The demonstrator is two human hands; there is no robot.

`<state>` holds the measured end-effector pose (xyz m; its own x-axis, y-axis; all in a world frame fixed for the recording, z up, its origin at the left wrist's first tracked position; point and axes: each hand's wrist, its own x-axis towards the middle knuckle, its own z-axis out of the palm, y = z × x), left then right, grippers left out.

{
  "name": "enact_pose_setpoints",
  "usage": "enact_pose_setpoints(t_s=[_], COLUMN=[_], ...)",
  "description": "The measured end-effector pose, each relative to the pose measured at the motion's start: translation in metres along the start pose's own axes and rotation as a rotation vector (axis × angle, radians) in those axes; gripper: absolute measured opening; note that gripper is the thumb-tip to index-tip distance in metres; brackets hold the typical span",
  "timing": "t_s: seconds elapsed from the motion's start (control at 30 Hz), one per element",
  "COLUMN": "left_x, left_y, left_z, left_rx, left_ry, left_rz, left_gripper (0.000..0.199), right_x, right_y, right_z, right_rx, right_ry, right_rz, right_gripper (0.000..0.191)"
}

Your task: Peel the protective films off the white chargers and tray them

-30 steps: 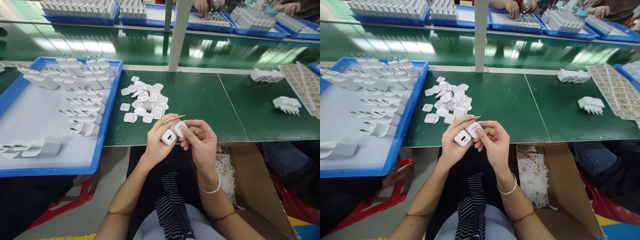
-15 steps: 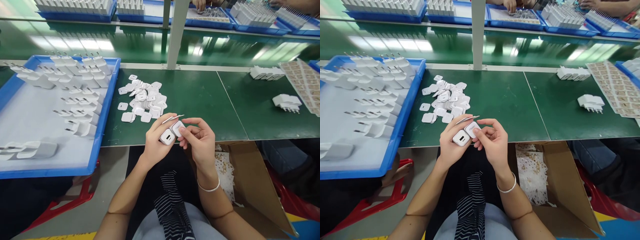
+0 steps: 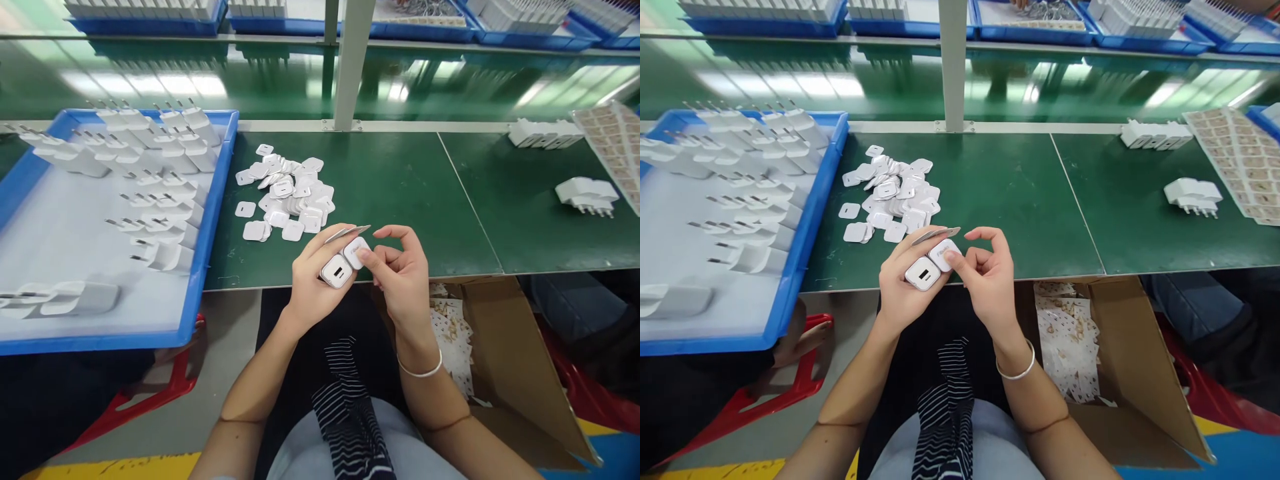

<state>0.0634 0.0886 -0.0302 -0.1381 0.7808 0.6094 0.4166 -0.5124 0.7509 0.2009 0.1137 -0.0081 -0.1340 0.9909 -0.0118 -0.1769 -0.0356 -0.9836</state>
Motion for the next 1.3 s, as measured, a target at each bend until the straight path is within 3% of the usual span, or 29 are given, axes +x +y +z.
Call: enact_pose_setpoints(t_s=[0.27,0.53,0.8,0.93,1.03,1.17,1.23,1.3], left_x=[0.004,0.0,0.004,0.0,-0.003,-0.002,-0.001,-0.001], left_y=[0.001,-0.001,0.001,0.002,0.001,0.0,0.001,0.002], left_z=[-0.004,-0.017,-0.015,-0.011,-0.009,-0.008,-0.006,-0.004], left_rx=[-0.133,-0.326,-0.313,-0.22,-0.154,-0.14,-0.116,-0.082], left_ry=[-0.01,-0.097,-0.1,-0.062,-0.056,-0.003,0.033,0.066], left_rz=[-0.047,-0.249,-0.107,-0.017,0.006,-0.022,-0.034,-0.038], left_gripper=[0.044,0.044,0.041,0.038,0.036,0.036,0.036,0.037], right_x=[-0.006,0.018,0.021,0.019,0.021,0.017,0.008,-0.004], right_y=[0.004,-0.003,-0.008,-0.01,-0.012,-0.018,-0.019,-0.018], right_z=[0.01,-0.01,-0.01,-0.016,-0.023,-0.031,-0.03,-0.026], right_rx=[-0.002,0.065,0.058,0.122,0.096,0.132,0.139,0.148], right_ry=[-0.05,-0.149,-0.132,-0.143,-0.078,0.067,0.054,0.009], right_rz=[-0.05,-0.022,-0.06,0.043,0.109,0.053,0.048,0.063], right_gripper=[0.03,0.033,0.004,0.011,0.007,0.026,0.034,0.028])
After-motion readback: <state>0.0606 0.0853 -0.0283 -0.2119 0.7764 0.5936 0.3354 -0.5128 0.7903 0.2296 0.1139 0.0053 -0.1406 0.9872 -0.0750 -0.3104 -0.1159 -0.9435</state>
